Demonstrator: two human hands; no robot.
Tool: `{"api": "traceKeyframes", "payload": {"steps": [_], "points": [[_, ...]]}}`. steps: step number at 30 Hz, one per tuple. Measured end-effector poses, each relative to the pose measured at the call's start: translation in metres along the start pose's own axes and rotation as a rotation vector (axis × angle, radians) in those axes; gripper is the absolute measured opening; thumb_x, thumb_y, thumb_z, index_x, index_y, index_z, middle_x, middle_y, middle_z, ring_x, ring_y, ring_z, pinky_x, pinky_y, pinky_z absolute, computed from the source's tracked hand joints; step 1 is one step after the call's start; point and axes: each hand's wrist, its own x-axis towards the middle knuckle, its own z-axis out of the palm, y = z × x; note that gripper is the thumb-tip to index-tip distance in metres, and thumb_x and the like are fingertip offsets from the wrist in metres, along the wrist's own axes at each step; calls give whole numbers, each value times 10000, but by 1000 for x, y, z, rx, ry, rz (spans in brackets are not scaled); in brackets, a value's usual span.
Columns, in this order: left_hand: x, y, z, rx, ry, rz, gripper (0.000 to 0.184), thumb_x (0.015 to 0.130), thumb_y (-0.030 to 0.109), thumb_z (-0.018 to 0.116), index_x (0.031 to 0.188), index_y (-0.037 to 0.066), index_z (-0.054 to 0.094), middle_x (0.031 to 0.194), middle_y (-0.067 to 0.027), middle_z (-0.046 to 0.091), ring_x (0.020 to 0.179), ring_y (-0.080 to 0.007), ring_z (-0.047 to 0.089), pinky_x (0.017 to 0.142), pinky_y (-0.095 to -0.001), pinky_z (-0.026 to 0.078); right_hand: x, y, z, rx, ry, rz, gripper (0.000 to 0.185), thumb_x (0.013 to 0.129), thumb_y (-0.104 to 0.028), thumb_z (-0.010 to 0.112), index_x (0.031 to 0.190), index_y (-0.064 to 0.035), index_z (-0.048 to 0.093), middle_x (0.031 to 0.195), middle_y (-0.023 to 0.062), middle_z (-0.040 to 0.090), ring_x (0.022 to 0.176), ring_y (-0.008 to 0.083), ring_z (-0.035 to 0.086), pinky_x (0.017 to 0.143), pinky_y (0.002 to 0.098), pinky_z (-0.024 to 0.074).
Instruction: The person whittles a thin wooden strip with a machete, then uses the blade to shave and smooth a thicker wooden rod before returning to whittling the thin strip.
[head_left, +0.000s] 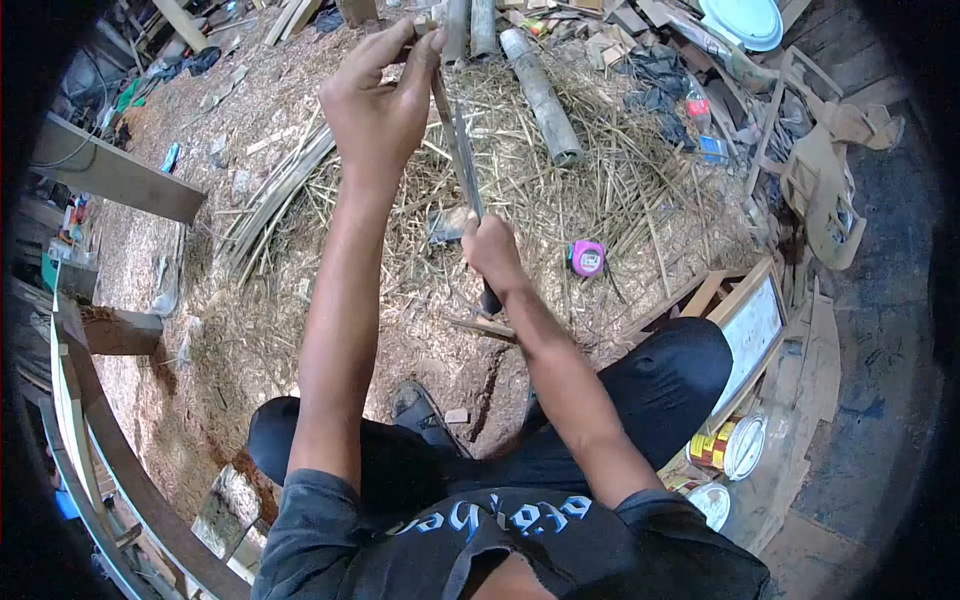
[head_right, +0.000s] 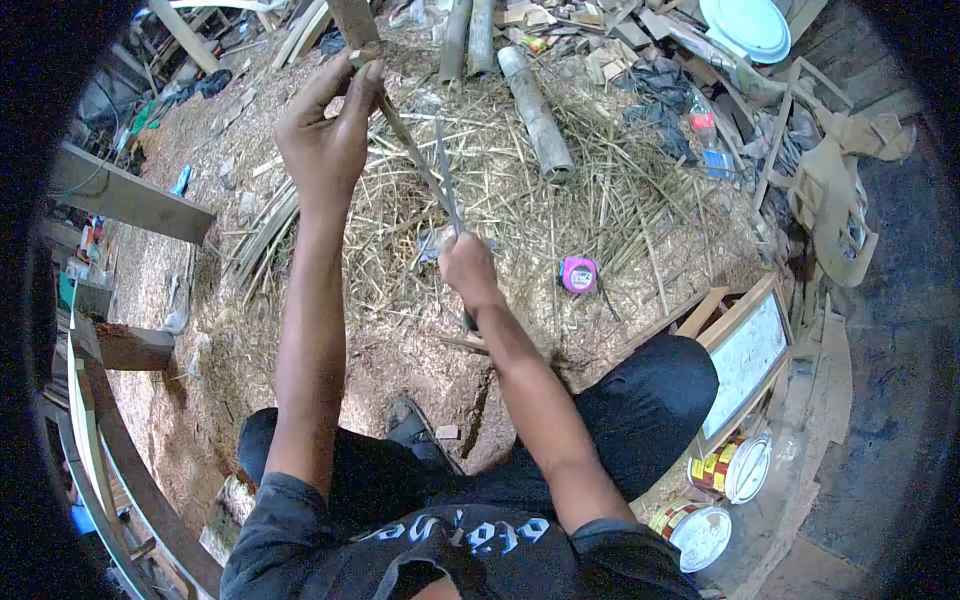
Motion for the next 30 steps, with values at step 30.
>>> {"api": "traceKeyframes", "payload": {"steps": [30], "points": [[-29, -36, 34, -742, -9, -370, 514, 1003, 540, 426, 721, 119, 334, 593, 12, 291, 491, -93, 253, 451, -260, 221, 47, 106, 54, -306, 112, -13, 290, 964, -201, 458, 967, 37, 625, 799, 208, 676, 785, 313, 689, 718, 436, 557]]}}
